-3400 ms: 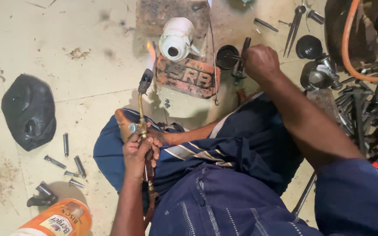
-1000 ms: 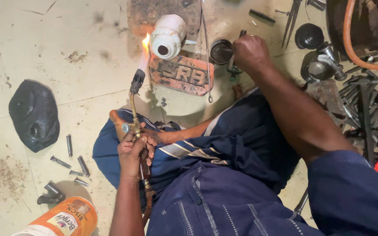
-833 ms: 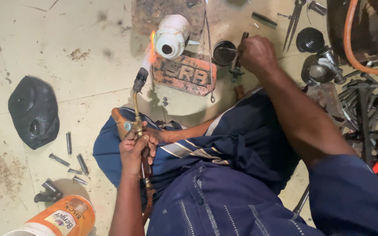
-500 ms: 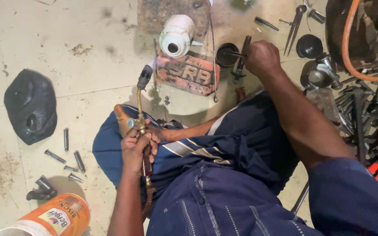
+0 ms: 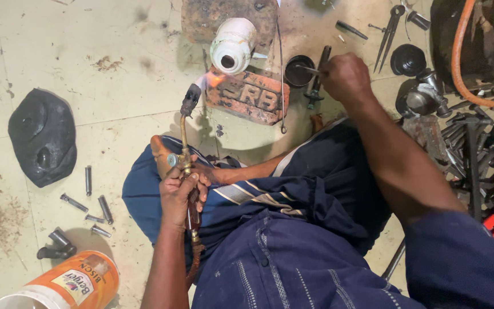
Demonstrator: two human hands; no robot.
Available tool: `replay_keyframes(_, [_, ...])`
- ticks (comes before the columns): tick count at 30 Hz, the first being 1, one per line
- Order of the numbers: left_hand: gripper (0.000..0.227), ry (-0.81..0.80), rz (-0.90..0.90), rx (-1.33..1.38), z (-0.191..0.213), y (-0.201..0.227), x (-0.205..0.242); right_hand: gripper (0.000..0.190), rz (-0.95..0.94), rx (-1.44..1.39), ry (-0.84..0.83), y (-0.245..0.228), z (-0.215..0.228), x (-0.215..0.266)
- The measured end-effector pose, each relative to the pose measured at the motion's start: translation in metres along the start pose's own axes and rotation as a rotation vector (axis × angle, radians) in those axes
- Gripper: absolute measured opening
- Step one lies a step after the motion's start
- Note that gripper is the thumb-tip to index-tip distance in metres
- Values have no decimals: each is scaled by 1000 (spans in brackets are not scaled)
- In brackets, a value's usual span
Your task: The person sits on the floor and uses a blowtorch to heat a small white ceramic crucible resting on a brick. They hold a metal rod in the flame and repeatedly dip it into a small container, then back into the crucible, continuing the heating process.
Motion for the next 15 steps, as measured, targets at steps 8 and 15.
replay_keyframes(8, [43,-16,-3,9,3,-2,-3,17,32,-137,60,2,25,12])
replay_keyframes(15, [44,-1,-13,-7,2,-2,-1,14,69,-71,41,-3,22,10])
Point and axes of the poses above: each hand's wrist, its own x-axis away from the middle knuckle, its own z-axis out of the back of the hand, y = z × x, the point moved 4 cm from there along -x, towards the middle knuckle, and after that the axes turned 2 degrees about -z, right-handed, at the moved point
